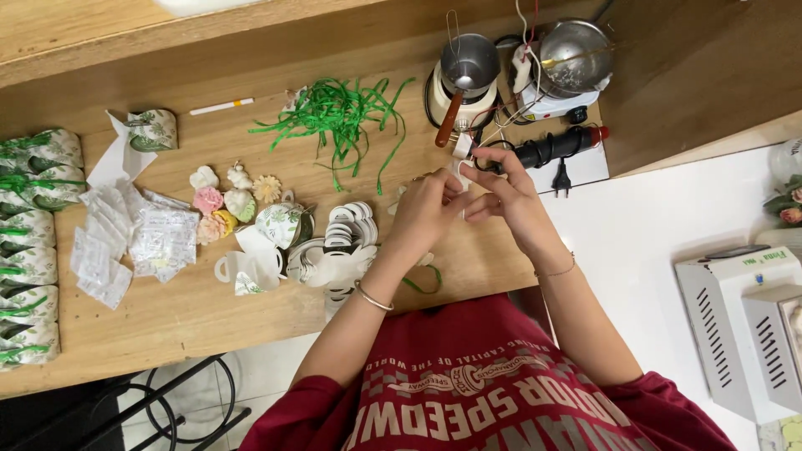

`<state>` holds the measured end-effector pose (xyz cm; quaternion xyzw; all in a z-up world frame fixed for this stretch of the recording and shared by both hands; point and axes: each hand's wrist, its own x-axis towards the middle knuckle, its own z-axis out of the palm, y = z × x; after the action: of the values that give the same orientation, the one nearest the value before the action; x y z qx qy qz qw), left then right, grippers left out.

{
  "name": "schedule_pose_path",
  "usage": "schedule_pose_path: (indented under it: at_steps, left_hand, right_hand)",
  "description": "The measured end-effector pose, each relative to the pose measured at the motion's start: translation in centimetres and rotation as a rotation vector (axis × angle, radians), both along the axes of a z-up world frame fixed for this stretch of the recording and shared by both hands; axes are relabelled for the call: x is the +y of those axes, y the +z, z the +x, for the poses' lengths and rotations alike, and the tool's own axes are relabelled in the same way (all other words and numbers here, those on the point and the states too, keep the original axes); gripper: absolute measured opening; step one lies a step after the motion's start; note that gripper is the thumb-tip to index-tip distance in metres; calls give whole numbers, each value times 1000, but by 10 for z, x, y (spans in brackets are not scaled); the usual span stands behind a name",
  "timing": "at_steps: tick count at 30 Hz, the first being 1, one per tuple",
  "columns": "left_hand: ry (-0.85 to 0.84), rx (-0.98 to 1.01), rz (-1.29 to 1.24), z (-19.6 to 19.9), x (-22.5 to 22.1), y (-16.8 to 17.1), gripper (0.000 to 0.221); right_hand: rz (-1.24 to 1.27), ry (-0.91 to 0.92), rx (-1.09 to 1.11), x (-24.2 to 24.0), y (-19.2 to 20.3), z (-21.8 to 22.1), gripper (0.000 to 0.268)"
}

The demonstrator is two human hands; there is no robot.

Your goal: Put on white latex gloves and organize green wire ties on a workshop table.

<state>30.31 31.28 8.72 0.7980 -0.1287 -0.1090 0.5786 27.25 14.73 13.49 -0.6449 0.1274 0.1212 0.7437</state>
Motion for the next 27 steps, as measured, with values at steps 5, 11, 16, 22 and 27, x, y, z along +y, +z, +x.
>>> schedule_pose_path:
  at_steps: [5,11,16,22,27]
  left_hand:
    - [-17,-191,197,8,7,4,17]
    - [74,-184,-163,25,19,0,16]
    - [79,-290,-273,31,26,16,11]
    - [-95,57,-443,4,19,23,14]
    - [-82,80,-260,-18,27,11,33]
  right_hand:
    - [-134,36,-117,12,-12,-3,38]
    - [-271,-116,-296,30,-24,-7,30]
    - [-612,-79,-425,40,-15,-4,10]
    - [-529,118,-130,45,1,5,12]
    - [-692,-65,-175,38,-13,-5,20]
